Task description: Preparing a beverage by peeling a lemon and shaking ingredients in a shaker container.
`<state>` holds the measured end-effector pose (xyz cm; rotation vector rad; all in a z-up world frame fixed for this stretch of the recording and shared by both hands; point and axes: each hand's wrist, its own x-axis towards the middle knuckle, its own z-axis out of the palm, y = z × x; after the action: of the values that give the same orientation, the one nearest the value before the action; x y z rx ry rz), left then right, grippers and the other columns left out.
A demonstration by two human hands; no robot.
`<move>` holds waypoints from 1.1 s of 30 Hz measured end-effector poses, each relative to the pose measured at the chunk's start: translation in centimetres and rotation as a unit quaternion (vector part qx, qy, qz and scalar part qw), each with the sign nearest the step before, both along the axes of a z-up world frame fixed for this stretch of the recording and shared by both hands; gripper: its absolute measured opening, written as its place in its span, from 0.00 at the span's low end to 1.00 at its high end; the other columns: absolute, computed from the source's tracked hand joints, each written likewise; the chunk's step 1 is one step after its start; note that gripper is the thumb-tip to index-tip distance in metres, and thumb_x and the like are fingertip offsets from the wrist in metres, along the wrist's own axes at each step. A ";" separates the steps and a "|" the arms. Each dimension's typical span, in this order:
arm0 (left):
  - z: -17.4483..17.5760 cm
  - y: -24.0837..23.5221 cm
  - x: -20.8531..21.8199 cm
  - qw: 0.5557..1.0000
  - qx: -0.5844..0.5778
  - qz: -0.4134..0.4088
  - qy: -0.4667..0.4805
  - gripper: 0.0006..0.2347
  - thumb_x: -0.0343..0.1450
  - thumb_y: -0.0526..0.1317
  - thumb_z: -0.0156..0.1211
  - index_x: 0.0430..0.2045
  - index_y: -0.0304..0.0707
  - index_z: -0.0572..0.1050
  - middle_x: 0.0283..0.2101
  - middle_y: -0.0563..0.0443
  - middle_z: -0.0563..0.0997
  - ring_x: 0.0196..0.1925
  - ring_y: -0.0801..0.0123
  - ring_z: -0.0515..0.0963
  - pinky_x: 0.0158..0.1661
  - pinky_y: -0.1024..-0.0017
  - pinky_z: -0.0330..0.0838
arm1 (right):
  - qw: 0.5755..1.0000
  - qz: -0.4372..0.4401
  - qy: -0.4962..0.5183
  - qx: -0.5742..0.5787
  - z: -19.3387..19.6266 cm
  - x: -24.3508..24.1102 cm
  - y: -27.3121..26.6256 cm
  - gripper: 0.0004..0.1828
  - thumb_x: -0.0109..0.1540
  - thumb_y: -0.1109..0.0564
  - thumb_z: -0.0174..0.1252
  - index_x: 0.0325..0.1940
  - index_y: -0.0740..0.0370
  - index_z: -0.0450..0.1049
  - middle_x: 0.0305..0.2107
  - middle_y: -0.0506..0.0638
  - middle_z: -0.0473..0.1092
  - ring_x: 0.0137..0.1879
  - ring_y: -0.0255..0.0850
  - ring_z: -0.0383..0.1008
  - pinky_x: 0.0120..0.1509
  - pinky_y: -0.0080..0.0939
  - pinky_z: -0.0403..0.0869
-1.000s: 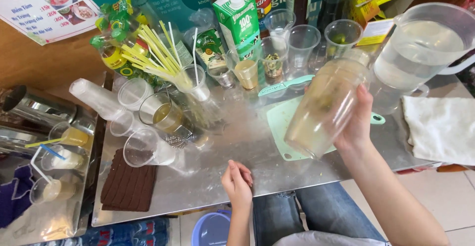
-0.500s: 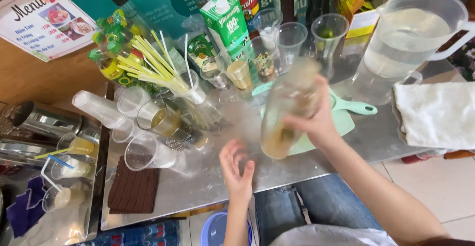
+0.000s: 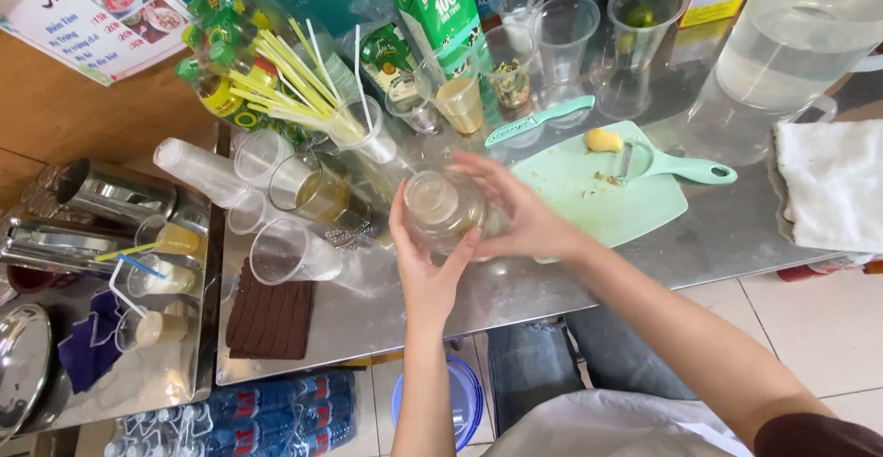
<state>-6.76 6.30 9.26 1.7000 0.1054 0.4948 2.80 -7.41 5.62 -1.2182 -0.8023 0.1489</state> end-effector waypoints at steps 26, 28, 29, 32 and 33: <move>-1.2 0.0 -0.4 1.000 -0.004 -0.019 0.005 0.40 0.65 0.44 0.71 0.71 0.49 0.50 0.74 0.49 0.56 0.76 0.60 0.58 0.71 0.59 0.55 | 0.865 0.166 0.395 0.260 1.9 3.4 -10.0 0.45 0.63 0.27 0.52 0.80 0.37 0.48 0.77 0.61 0.48 0.76 0.74 0.55 0.66 0.83 0.64; -1.4 0.1 -0.3 1.000 0.001 -0.022 0.000 0.40 0.66 0.44 0.71 0.71 0.48 0.50 0.74 0.48 0.57 0.76 0.60 0.59 0.72 0.60 0.55 | 0.849 0.179 0.406 0.288 1.9 3.4 -10.1 0.45 0.64 0.29 0.52 0.81 0.39 0.47 0.77 0.62 0.48 0.75 0.76 0.56 0.65 0.84 0.64; -1.6 0.2 -0.2 1.000 0.005 -0.018 0.009 0.40 0.65 0.43 0.71 0.71 0.50 0.50 0.74 0.48 0.56 0.76 0.60 0.59 0.71 0.59 0.55 | 0.857 0.166 0.404 0.273 1.9 3.4 -10.2 0.45 0.63 0.27 0.52 0.80 0.37 0.48 0.77 0.60 0.49 0.75 0.75 0.55 0.66 0.84 0.63; -1.4 0.1 -0.3 1.000 0.004 -0.011 0.027 0.41 0.65 0.44 0.72 0.71 0.51 0.49 0.74 0.49 0.56 0.76 0.61 0.58 0.71 0.58 0.54 | 0.862 0.155 0.406 0.261 1.9 3.2 -10.3 0.44 0.61 0.25 0.51 0.78 0.36 0.51 0.77 0.57 0.50 0.76 0.74 0.56 0.66 0.83 0.63; -1.2 0.1 -0.3 0.999 -0.001 -0.008 0.034 0.41 0.64 0.44 0.72 0.70 0.51 0.49 0.75 0.49 0.55 0.76 0.61 0.57 0.71 0.59 0.55 | 0.860 0.156 0.409 0.262 1.8 3.2 -10.3 0.43 0.61 0.25 0.50 0.78 0.35 0.52 0.77 0.57 0.50 0.75 0.73 0.56 0.66 0.82 0.63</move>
<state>-7.05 6.36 8.07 1.7141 0.1414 0.4254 5.99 -17.75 7.44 -0.4067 -0.2382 0.6278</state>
